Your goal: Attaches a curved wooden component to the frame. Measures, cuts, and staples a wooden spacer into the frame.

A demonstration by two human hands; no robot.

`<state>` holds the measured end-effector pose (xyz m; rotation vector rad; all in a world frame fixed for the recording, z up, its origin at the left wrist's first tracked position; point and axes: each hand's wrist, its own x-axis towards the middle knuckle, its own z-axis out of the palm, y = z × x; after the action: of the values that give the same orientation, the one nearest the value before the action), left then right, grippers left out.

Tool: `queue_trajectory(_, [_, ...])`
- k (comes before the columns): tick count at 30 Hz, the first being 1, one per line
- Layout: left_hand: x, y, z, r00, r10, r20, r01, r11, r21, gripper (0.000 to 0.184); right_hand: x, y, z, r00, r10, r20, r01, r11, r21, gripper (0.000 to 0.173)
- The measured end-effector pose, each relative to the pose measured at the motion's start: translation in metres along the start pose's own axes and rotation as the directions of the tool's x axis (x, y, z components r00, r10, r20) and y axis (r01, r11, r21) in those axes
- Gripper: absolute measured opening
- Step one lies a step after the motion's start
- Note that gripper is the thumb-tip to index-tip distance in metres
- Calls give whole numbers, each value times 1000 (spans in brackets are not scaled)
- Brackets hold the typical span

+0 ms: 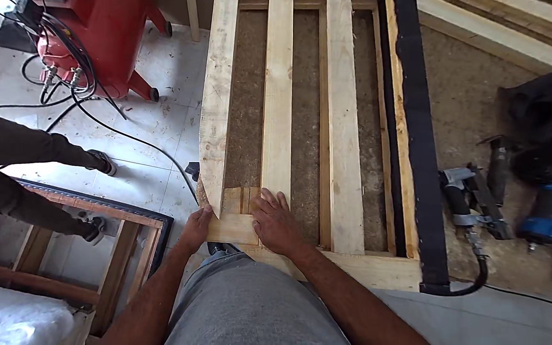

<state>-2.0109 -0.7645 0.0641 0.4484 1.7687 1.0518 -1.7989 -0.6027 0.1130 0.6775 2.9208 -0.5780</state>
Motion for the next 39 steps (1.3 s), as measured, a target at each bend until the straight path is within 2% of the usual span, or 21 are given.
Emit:
queue_trajectory(6, [-7,5,3,994,-101,-28,97,989,-111,69,0,0,5,998,-1,-66,4,999,41,26])
queue_trajectory(11, [-12,3,5,1000,4,2,-3,995,-96,52,1,1,6,996,-6,-91,11,998,60,24])
queue_trajectory(15, [-6,8,4,999,-34,17,35,999,-34,41,0,3,7,993,-14,-120,24,996,83,23])
queue_trajectory(19, [-4,16,1,998,-57,33,58,998,-29,45,-1,5,10,981,-23,-192,47,992,120,22])
queue_trajectory(23, [-4,16,5,998,-69,-9,69,998,-6,46,-2,6,12,967,-25,-254,66,986,156,23])
queue_trajectory(30, [-4,18,10,998,-23,-65,34,984,172,55,-4,11,14,953,-25,-303,102,966,240,23])
queue_trajectory(34, [-5,21,12,993,-38,-109,63,971,231,56,-5,11,12,938,40,-345,80,942,327,26])
queue_trajectory(39, [-3,12,14,992,38,-122,-12,978,209,60,-6,14,13,928,82,-364,63,927,370,33])
